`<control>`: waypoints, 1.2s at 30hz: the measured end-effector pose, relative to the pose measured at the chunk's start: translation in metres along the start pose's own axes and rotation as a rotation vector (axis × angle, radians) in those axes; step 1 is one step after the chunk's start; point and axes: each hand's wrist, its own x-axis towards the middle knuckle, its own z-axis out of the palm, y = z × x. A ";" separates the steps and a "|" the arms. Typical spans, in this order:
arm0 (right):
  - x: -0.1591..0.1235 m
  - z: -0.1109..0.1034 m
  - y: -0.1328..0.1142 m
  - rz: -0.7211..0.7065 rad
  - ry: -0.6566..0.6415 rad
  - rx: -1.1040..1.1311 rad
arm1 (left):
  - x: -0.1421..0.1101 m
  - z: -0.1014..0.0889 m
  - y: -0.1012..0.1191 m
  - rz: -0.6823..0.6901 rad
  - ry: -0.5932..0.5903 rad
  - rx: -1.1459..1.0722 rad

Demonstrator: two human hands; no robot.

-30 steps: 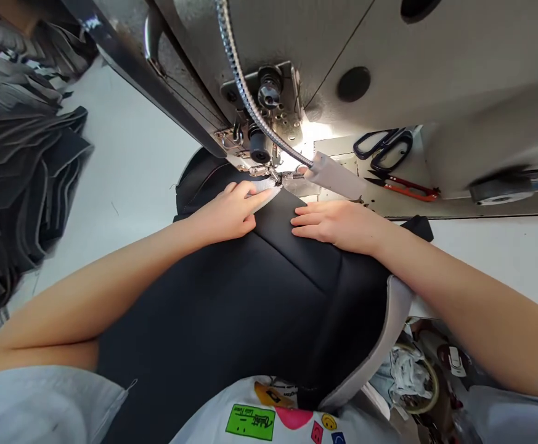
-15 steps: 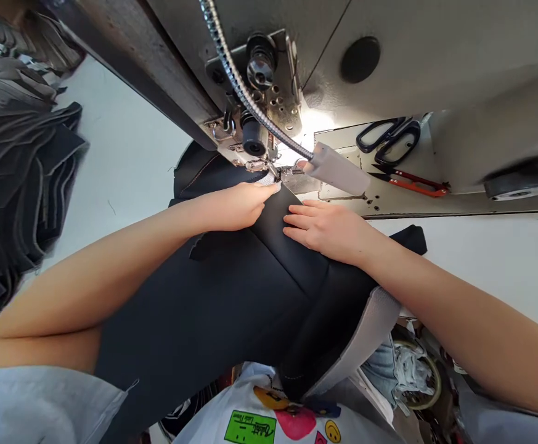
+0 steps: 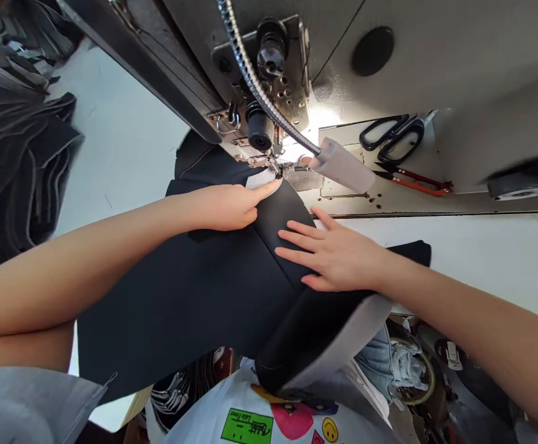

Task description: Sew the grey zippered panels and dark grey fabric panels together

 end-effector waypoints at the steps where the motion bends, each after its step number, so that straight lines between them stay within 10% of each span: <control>1: 0.011 0.008 -0.010 0.009 0.013 -0.034 | 0.001 -0.003 -0.001 0.002 -0.020 -0.003; 8: 0.107 0.049 -0.063 0.326 0.065 -0.063 | 0.011 -0.014 0.010 -0.010 -0.053 -0.066; 16: 0.134 0.054 -0.064 0.426 -0.001 0.045 | 0.011 -0.008 0.024 -0.055 -0.085 -0.120; 28: 0.070 0.026 -0.091 0.193 -0.069 0.177 | -0.004 0.016 0.027 0.010 0.100 0.000; 36: 0.060 0.044 -0.091 0.133 -0.020 0.070 | -0.008 0.025 0.026 0.006 0.160 -0.155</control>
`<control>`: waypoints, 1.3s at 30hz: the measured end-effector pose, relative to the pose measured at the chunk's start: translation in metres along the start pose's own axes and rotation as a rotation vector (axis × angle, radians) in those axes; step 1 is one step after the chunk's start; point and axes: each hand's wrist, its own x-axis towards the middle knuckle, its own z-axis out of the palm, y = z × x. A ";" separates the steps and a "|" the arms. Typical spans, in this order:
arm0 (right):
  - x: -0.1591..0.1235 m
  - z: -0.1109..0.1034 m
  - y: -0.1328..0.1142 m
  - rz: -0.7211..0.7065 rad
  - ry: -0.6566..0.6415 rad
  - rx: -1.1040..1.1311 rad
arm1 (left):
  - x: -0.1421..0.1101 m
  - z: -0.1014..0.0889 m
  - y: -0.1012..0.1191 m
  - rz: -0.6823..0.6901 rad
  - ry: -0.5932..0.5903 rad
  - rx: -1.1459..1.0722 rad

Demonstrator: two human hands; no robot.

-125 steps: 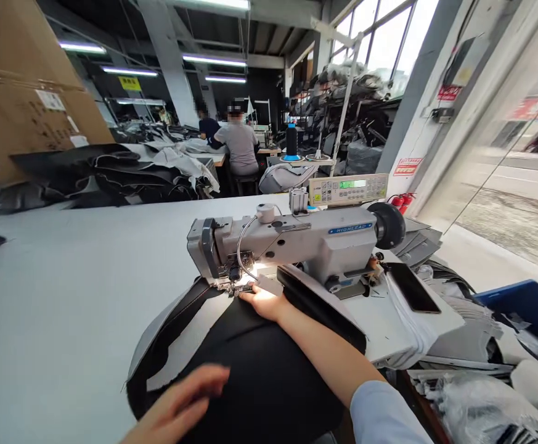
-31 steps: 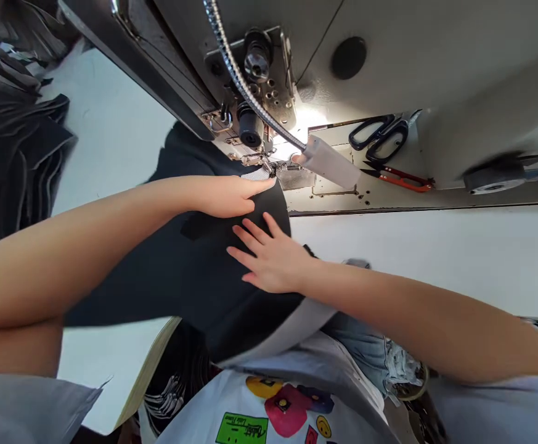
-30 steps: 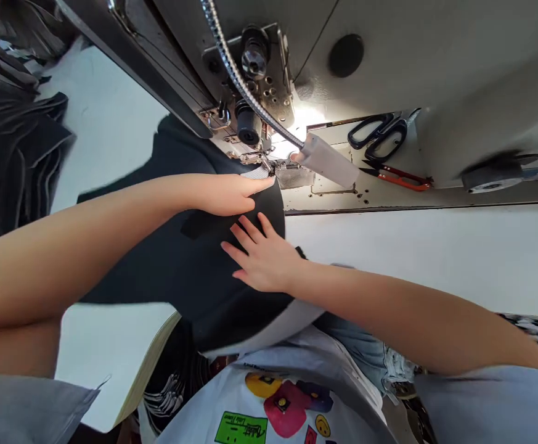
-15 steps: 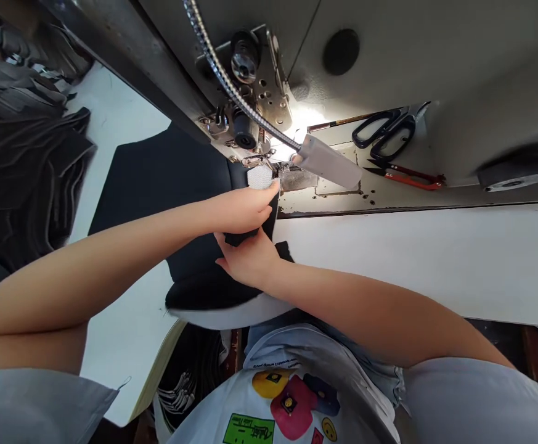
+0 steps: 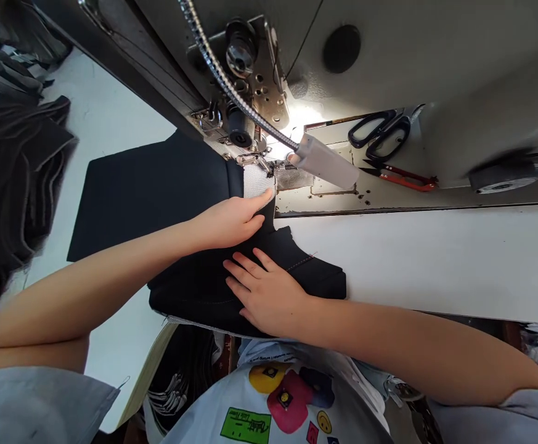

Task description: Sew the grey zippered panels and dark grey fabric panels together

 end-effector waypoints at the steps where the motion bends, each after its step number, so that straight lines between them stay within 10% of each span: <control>1: 0.001 0.001 0.001 -0.003 0.006 -0.013 | 0.001 0.000 0.001 -0.010 -0.006 0.013; 19: 0.005 -0.053 0.074 -0.053 -0.041 0.139 | 0.012 0.007 -0.012 0.103 0.291 0.336; 30: 0.020 -0.038 0.081 0.021 -0.006 -0.012 | 0.036 -0.005 -0.017 0.135 0.273 0.274; 35: 0.015 -0.043 0.085 0.034 0.085 0.002 | 0.003 -0.012 0.004 0.092 0.211 0.246; 39: 0.004 -0.048 0.095 0.234 0.231 -0.176 | -0.046 0.024 0.013 0.213 0.306 0.017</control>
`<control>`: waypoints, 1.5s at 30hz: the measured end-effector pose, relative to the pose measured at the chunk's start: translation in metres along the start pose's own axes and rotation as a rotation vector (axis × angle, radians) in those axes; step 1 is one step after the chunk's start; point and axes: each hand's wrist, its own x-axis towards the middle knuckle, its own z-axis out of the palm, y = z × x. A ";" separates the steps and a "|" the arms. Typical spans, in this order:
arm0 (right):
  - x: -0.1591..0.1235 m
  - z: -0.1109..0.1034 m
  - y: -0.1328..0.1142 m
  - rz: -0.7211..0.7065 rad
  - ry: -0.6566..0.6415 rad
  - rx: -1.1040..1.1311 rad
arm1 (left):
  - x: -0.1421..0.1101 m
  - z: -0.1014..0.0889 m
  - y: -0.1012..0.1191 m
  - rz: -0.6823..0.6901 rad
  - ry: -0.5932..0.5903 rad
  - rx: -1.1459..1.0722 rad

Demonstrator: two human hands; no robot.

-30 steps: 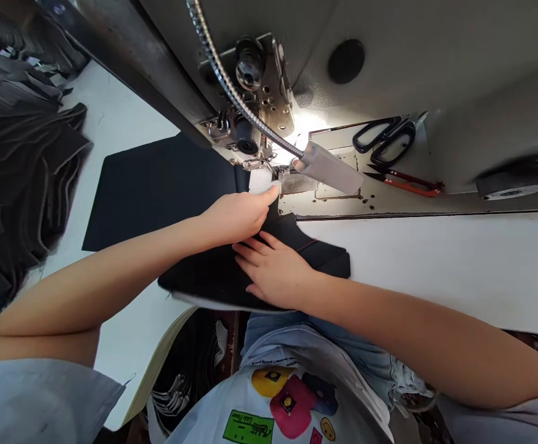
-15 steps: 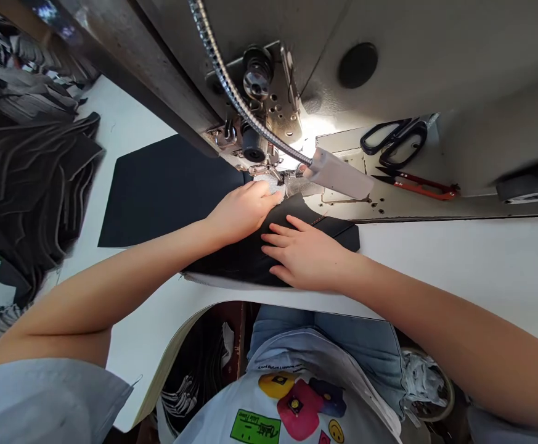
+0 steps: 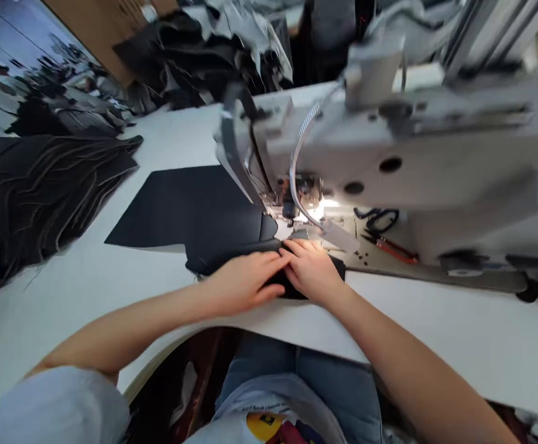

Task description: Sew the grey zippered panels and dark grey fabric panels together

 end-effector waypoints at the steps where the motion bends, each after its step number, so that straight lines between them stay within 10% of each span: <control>1: 0.000 0.000 0.003 0.056 0.032 -0.062 | -0.010 0.014 -0.002 0.021 0.049 -0.014; 5: 0.012 0.004 -0.004 0.193 0.061 -0.249 | -0.018 0.066 -0.048 0.221 0.199 0.179; 10: 0.031 0.010 -0.033 0.280 -0.001 -0.311 | -0.005 0.055 -0.100 0.314 0.273 0.291; 18: 0.047 -0.011 -0.002 0.367 -0.111 -0.077 | -0.001 0.075 -0.051 0.261 0.355 0.136; 25: 0.043 -0.008 0.014 0.455 -0.171 -0.120 | 0.002 0.098 -0.063 0.234 1.024 -0.669; 45: 0.054 0.008 0.015 0.525 -0.119 -0.120 | 0.006 0.092 -0.060 0.012 0.996 -1.205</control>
